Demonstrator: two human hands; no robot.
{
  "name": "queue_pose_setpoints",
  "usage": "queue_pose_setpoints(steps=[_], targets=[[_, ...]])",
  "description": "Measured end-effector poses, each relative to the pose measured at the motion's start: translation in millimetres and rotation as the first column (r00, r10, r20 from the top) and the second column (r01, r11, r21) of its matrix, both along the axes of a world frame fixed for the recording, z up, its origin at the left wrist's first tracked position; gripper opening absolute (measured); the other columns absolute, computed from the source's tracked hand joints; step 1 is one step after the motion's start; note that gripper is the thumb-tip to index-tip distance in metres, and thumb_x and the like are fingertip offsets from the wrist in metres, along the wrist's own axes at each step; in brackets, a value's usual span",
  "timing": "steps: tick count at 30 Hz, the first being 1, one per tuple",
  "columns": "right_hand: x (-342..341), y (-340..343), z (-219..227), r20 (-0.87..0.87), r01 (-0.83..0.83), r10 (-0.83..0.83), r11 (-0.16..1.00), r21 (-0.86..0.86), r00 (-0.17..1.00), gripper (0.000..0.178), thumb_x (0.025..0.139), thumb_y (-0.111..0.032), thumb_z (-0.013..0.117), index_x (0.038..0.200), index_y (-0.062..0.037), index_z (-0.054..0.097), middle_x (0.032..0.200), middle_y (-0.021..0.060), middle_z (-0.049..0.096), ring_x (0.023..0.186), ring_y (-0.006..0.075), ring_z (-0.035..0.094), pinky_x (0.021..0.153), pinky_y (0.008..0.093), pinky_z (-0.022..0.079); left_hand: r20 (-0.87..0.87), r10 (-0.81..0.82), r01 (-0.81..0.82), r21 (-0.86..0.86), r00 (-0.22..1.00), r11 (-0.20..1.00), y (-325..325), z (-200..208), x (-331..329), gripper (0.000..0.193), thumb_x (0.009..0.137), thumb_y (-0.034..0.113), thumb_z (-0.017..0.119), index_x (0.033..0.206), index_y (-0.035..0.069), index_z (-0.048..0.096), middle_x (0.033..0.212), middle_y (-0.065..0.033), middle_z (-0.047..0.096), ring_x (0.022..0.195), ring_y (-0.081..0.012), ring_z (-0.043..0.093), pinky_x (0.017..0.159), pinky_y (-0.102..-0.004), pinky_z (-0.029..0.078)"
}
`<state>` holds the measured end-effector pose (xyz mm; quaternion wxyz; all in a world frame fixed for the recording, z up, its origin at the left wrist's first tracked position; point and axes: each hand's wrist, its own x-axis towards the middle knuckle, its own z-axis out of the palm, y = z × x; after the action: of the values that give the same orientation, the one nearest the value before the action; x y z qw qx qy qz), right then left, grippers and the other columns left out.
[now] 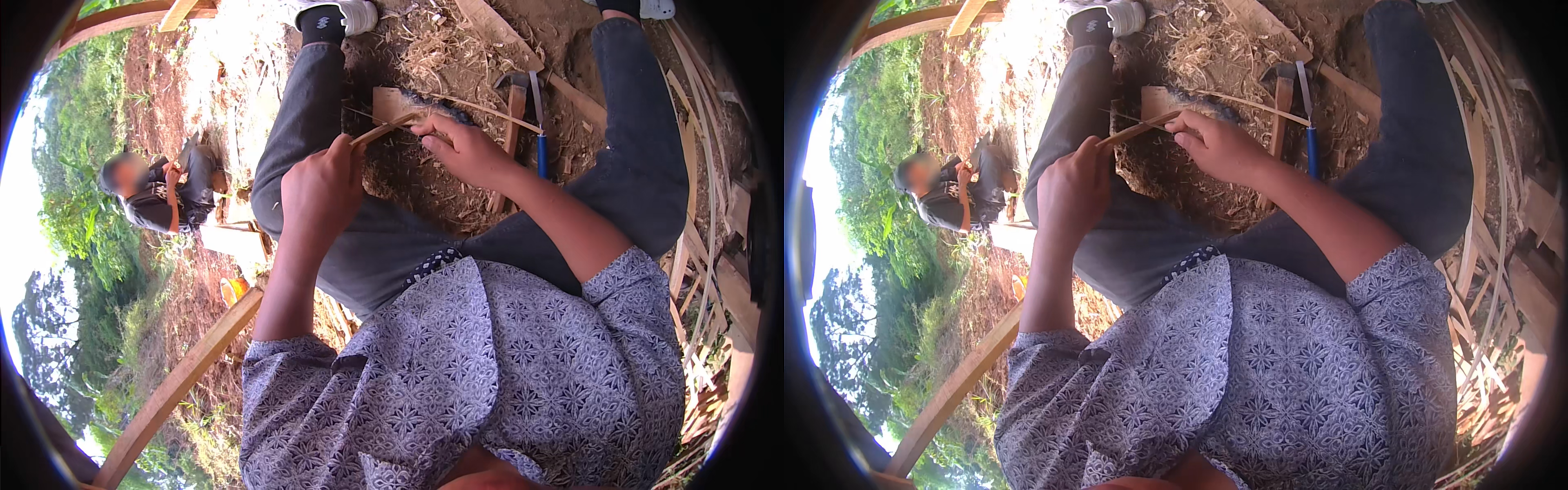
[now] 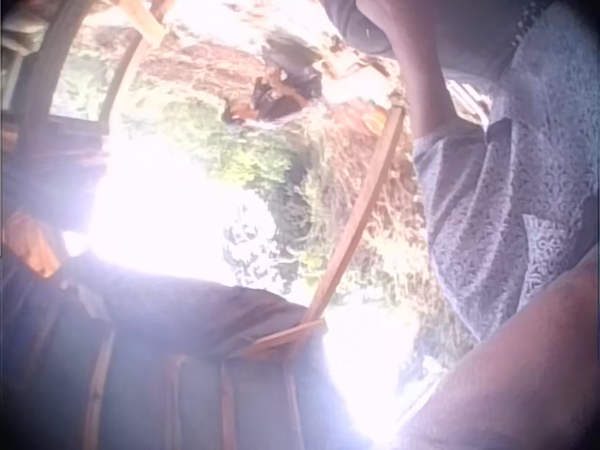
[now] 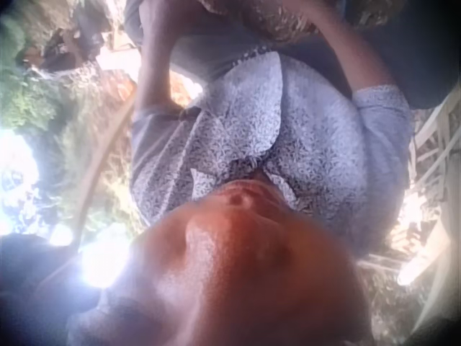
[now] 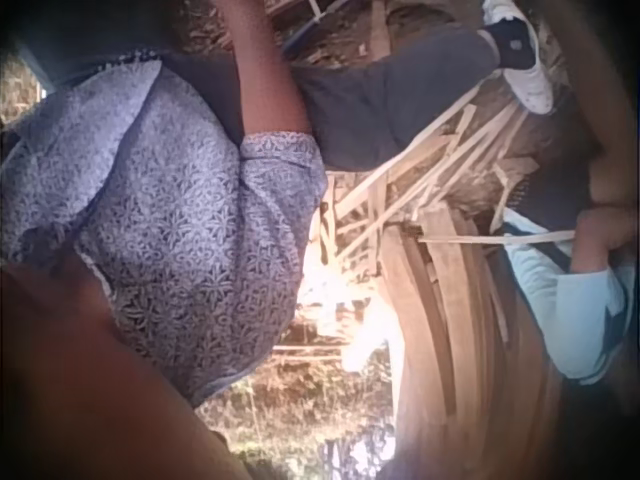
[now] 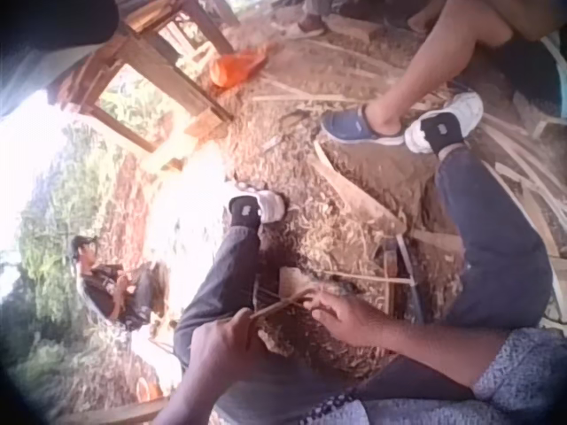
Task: The person sits on the ground outdoors and uses a knife to carve a thin strip of wood. They hold the wood with both hands and repeatedly scrape the blade along its length to shape it. Another person is visible in the background working on a similar task.
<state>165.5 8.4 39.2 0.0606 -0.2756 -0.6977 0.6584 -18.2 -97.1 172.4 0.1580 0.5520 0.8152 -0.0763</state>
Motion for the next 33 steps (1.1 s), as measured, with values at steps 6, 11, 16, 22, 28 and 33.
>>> queue_pose_setpoints(steps=[6,11,16,22,28,33], targets=[[-5,9,40,0.021,-0.086,0.088,0.991,-0.101,0.996,0.026,0.104,-0.028,0.059,0.124,-0.0123,0.065,0.105,0.0142,0.075,0.093,0.03,0.073,0.081,0.0423,0.054,-0.034,-0.047,0.049,0.051,0.998,0.998,-8,-7,-3,0.026,0.104,0.029,0.057,0.088,0.009,0.057,0.069,-0.0135,0.067,0.063,-0.0361,0.068,0.054,-0.0484,0.05],[-8,11,4,-0.028,-0.028,0.03,0.998,0.063,0.999,0.028,0.106,-0.025,0.059,0.128,-0.0093,0.065,0.097,0.0105,0.072,0.086,0.0187,0.069,0.079,0.0347,0.052,-0.039,-0.043,0.045,0.035,0.998,0.998,-7,-8,-3,0.024,0.104,0.029,0.057,0.091,0.009,0.058,0.071,-0.0141,0.068,0.065,-0.037,0.068,0.055,-0.0491,0.05],[-3,6,-26,0.048,-0.018,0.018,1.0,0.001,0.999,0.026,0.105,-0.024,0.059,0.125,-0.0074,0.064,0.117,0.0125,0.074,0.113,0.027,0.07,0.096,0.038,0.053,0.012,-0.034,0.035,-0.042,0.999,0.999,5,1,7,0.023,0.105,0.028,0.056,0.094,0.009,0.06,0.076,-0.0169,0.069,0.07,-0.0399,0.068,0.06,-0.0513,0.05],[-3,10,18,-0.015,-0.063,0.063,0.998,-0.014,0.998,0.027,0.105,-0.024,0.06,0.126,-0.008,0.064,0.121,0.0119,0.073,0.113,0.0274,0.071,0.096,0.0381,0.053,0.026,-0.059,0.059,-0.007,0.998,0.998,4,-2,6,0.021,0.105,0.027,0.056,0.096,0.009,0.061,0.076,-0.0172,0.069,0.069,-0.0402,0.067,0.059,-0.0522,0.05],[-10,12,21,-0.078,-0.058,0.059,0.998,0.018,0.995,0.027,0.105,-0.025,0.059,0.125,-0.0075,0.064,0.117,0.0124,0.074,0.109,0.0253,0.072,0.094,0.0375,0.054,0.005,-0.036,0.036,0.005,0.999,0.999,5,-8,4,0.021,0.105,0.027,0.055,0.099,0.009,0.063,0.076,-0.0176,0.07,0.069,-0.041,0.068,0.06,-0.0527,0.05],[-6,6,-48,-0.027,0.083,-0.08,0.992,0.095,0.996,0.026,0.103,-0.027,0.059,0.12,-0.0097,0.066,0.09,0.0142,0.073,0.082,0.0319,0.072,0.076,0.0419,0.054,-0.035,-0.087,0.088,0.035,0.996,0.995,9,-6,6,0.026,0.104,0.027,0.055,0.087,0.009,0.058,0.068,-0.0148,0.067,0.064,-0.0376,0.068,0.055,-0.0495,0.051]])
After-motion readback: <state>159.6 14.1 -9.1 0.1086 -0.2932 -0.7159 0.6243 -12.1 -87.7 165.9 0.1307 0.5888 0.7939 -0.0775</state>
